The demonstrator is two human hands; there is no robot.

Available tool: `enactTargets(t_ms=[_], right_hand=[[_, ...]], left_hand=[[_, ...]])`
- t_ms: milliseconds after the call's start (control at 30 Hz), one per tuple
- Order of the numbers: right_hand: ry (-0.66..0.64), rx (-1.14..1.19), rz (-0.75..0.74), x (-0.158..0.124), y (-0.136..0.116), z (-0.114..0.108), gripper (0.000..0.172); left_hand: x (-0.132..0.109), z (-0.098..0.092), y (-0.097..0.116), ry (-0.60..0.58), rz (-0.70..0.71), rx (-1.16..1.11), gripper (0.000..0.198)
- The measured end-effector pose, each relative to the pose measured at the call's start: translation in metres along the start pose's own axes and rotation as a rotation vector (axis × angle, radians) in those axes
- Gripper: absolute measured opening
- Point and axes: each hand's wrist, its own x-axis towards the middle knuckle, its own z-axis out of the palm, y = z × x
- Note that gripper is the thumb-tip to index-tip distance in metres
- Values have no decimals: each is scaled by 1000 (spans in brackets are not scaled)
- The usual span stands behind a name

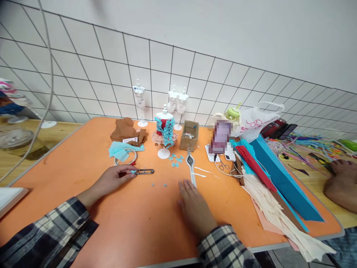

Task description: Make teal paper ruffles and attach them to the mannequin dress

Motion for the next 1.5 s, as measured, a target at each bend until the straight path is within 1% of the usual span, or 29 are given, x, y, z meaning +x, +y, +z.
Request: enactTargets(t_ms=[67,167,267,400,500,567,633,700,767,833,900,1000,1100,1167,1233,1300,1400,1467,1500], right_hand=[[-24,8,-23,-2,-18,8,56],[-8,-1,-106,3,-40,17,61],[8,-21,-138,16,-53,22,66],[-26,-18,-216,43,-64,21,66],[-55,-1,-326,62,-65,15,55],[-103,21,-412,68,-58,8,48],[-153,66,-458,66,-47,0,45],[-180,121,-474,55,-32,-5,45],[-171,175,-475,41,-20,-5,45],[-93,220,-406,28,-13,-1,41],[-10,237,-319,19,-11,4,36],[32,221,-230,18,-16,10,31],[34,241,-133,28,-22,8,28],[53,304,-52,40,-24,-2,24],[104,386,11,55,-23,-21,19],[266,430,73,77,-18,-50,17],[588,400,174,118,-1,-99,19],[724,328,194,147,16,-125,24],[745,282,194,161,25,-133,25]], left_hand=[[0,0,1,3,3,2,38],[1,0,2,5,12,9,38],[1,1,2,6,14,14,38],[1,1,0,-3,16,-10,39],[1,1,-2,-1,13,-24,38],[1,1,-3,3,15,-16,38],[1,1,-4,3,13,-6,37],[2,1,-4,2,10,-1,38],[2,1,-3,5,11,-2,38],[3,1,-2,5,16,3,38],[3,1,-2,5,19,3,38],[3,2,-1,7,18,-9,37],[3,2,0,9,17,-21,38],[4,2,0,11,20,-29,39],[4,2,0,13,22,-28,39],[4,2,-2,14,21,-20,39],[4,2,-1,19,27,-16,40],[3,1,1,26,37,-7,42],[3,0,3,30,44,-1,43]])
